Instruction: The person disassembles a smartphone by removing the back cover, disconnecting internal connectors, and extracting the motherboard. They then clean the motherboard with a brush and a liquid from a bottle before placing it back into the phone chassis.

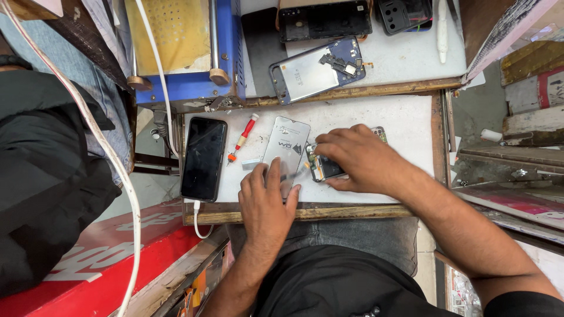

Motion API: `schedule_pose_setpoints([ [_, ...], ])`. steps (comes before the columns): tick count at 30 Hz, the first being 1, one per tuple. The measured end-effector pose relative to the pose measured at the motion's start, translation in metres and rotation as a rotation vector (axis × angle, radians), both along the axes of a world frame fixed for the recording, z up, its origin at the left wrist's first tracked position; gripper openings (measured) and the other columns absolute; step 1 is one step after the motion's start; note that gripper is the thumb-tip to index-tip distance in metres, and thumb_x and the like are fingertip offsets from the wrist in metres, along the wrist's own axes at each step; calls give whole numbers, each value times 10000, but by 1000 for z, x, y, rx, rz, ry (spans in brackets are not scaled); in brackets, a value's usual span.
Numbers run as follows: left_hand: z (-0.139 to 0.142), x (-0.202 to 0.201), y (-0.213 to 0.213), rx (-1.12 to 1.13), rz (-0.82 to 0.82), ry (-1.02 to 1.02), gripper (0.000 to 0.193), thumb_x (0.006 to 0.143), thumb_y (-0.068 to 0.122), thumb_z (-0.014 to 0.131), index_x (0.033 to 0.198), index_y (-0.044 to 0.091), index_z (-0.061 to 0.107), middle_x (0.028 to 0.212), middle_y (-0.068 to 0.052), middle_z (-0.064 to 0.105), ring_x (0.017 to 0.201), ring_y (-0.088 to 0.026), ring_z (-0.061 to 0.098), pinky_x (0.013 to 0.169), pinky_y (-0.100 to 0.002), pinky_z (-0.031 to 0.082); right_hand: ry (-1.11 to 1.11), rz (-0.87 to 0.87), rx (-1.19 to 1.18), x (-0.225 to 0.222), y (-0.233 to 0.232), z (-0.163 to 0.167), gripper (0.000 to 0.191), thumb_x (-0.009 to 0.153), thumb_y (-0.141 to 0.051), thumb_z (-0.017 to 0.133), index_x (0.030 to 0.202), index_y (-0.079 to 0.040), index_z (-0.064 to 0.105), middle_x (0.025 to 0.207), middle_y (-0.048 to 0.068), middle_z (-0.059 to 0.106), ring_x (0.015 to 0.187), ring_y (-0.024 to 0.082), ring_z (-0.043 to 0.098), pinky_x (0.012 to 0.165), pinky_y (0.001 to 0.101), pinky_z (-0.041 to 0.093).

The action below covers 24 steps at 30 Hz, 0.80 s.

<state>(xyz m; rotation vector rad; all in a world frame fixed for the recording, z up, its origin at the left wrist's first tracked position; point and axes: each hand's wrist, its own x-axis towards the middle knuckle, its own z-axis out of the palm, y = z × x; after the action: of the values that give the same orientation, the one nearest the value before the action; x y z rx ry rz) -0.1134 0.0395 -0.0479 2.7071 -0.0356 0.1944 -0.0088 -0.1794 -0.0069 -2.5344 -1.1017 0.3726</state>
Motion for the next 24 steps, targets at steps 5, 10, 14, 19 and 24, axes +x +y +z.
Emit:
schedule_pose_setpoints([
  [5, 2, 2, -6, 87, 18, 10, 767, 794, 324, 846, 1441, 62, 526, 1381, -233, 465, 1192, -399, 500, 945, -558, 453, -87, 51, -66, -9, 5, -17, 622, 764, -389, 806, 1303, -153, 604, 1416, 81, 568, 1330, 284, 497, 1096, 525, 380],
  [10, 4, 10, -3, 50, 16, -11, 717, 783, 257, 848, 1392, 42, 536, 1374, -255, 461, 1155, -406, 512, 944, -549, 460, -197, 10, 38, -20, 1, -29, 456, 787, -373, 774, 1187, -171, 689, 1378, 81, 613, 1383, 334, 453, 1141, 603, 294],
  [14, 15, 15, 11, -288, 38, -63, 656, 771, 183, 839, 1339, 19, 553, 1346, -205, 496, 1133, -351, 579, 898, -461, 527, 16, -97, 303, -44, -1, -36, 304, 914, -308, 731, 1156, -126, 704, 1364, 78, 662, 1387, 310, 512, 1136, 482, 430],
  [19, 26, 8, 12, -610, 115, 138, 569, 800, 97, 774, 1325, 36, 562, 1367, -170, 513, 945, -249, 658, 795, -353, 591, 502, -343, 630, -71, 3, -40, 562, 964, -242, 674, 1469, -104, 469, 1358, 129, 663, 1271, 266, 643, 1089, 428, 529],
  [24, 16, 8, -12, -507, -19, 61, 644, 809, 105, 796, 1385, 17, 521, 1419, -248, 441, 1181, -345, 601, 877, -405, 587, 860, -554, 874, -69, 13, -46, 647, 991, -173, 588, 1564, -83, 302, 1368, 195, 635, 1199, 224, 656, 1006, 382, 574],
])
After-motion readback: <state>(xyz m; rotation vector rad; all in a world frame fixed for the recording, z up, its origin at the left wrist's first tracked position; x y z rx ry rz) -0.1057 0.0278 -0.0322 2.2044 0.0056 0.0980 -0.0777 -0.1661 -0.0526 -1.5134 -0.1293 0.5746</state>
